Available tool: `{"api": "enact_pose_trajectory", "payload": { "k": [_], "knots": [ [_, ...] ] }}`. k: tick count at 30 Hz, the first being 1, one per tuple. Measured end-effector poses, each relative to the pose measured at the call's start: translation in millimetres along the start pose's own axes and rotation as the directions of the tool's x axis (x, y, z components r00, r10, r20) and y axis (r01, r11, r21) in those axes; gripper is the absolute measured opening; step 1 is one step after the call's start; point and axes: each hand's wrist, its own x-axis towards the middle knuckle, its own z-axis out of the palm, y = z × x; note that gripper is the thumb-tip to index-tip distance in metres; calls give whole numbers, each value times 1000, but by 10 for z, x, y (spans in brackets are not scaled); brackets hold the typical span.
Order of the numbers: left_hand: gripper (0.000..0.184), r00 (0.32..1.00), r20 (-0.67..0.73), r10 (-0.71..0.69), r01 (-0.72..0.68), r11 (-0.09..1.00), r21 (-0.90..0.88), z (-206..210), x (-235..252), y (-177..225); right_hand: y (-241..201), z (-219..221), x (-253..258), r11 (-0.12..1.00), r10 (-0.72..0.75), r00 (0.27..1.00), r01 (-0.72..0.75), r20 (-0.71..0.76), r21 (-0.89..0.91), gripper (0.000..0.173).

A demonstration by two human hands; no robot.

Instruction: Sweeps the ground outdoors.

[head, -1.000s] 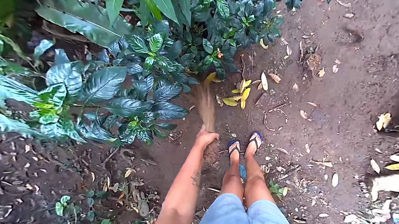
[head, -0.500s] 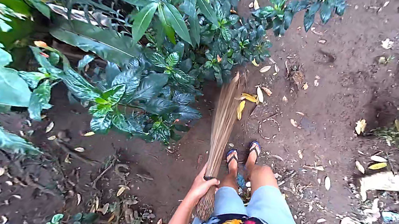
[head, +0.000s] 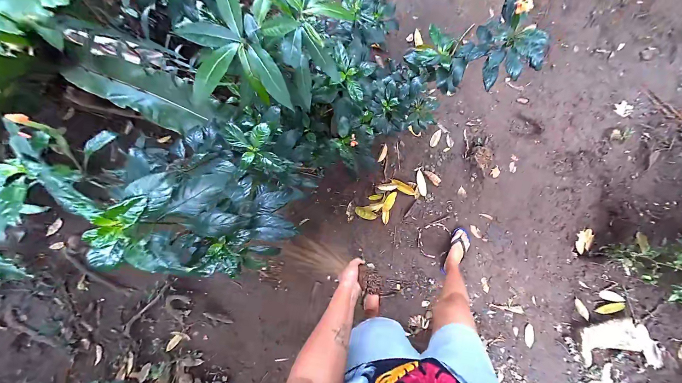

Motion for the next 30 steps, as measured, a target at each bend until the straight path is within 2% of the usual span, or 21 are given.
{"api": "enact_pose_trajectory", "payload": {
  "k": [1, 2, 4, 7, 10, 13, 17, 18, 21, 23, 25, 27, 30],
  "knots": [
    [45, 998, 69, -11, 10, 1000, 21, 285, -96, 53, 123, -138, 223, 996, 93, 994, -93, -48, 14, 36],
    [36, 987, 160, -21, 16, 999, 37, 584, -225, 131, 477, -223, 536, 1000, 15, 980, -15, -198, 4, 36],
    [21, 940, 338, -36, 35, 999, 11, 1145, -535, 272, 760, -607, 924, 997, 27, 975, -9, -219, 83, 41],
    [11, 856, 517, -21, 87, 991, -103, 1793, -825, 413, 443, -1301, 1050, 942, 163, 969, -98, -183, 320, 45],
    [16, 771, 634, 62, 95, 973, -211, 2026, -867, 421, 404, -1874, 1209, 920, 182, 965, -100, -187, 380, 45],
    [22, 801, 590, 105, 85, 955, -285, 1971, -1169, 366, 298, -2262, 1301, 926, 188, 962, -107, -196, 362, 43],
    [45, 880, 453, 140, -48, 977, -210, 1691, -1589, 149, 184, -2512, 1452, 933, 192, 971, -137, -140, 333, 42],
    [43, 907, 399, 138, -56, 976, -210, 1655, -1660, 69, 164, -2528, 1495, 934, 192, 974, -144, -120, 327, 42],
    [21, 957, 281, 73, -3, 970, -243, 1721, -1742, -88, 88, -2560, 1624, 941, 188, 981, -163, -58, 297, 42],
    [11, 984, 180, -15, 63, 961, -268, 1950, -1752, -20, 4, -2574, 1687, 945, 185, 982, -165, -45, 281, 41],
    [11, 988, 134, -82, 121, 942, -314, 2258, -1673, 123, -60, -2605, 1742, 944, 183, 982, -165, -38, 285, 41],
    [10, 973, 199, -116, 182, 915, -360, 2637, -1577, 291, -77, -2668, 1772, 942, 178, 983, -159, -38, 295, 42],
    [17, 917, 391, -80, 234, 902, -362, 3269, -1564, 571, -26, -2753, 1790, 940, 154, 986, -126, -66, 319, 41]
  ]
}}
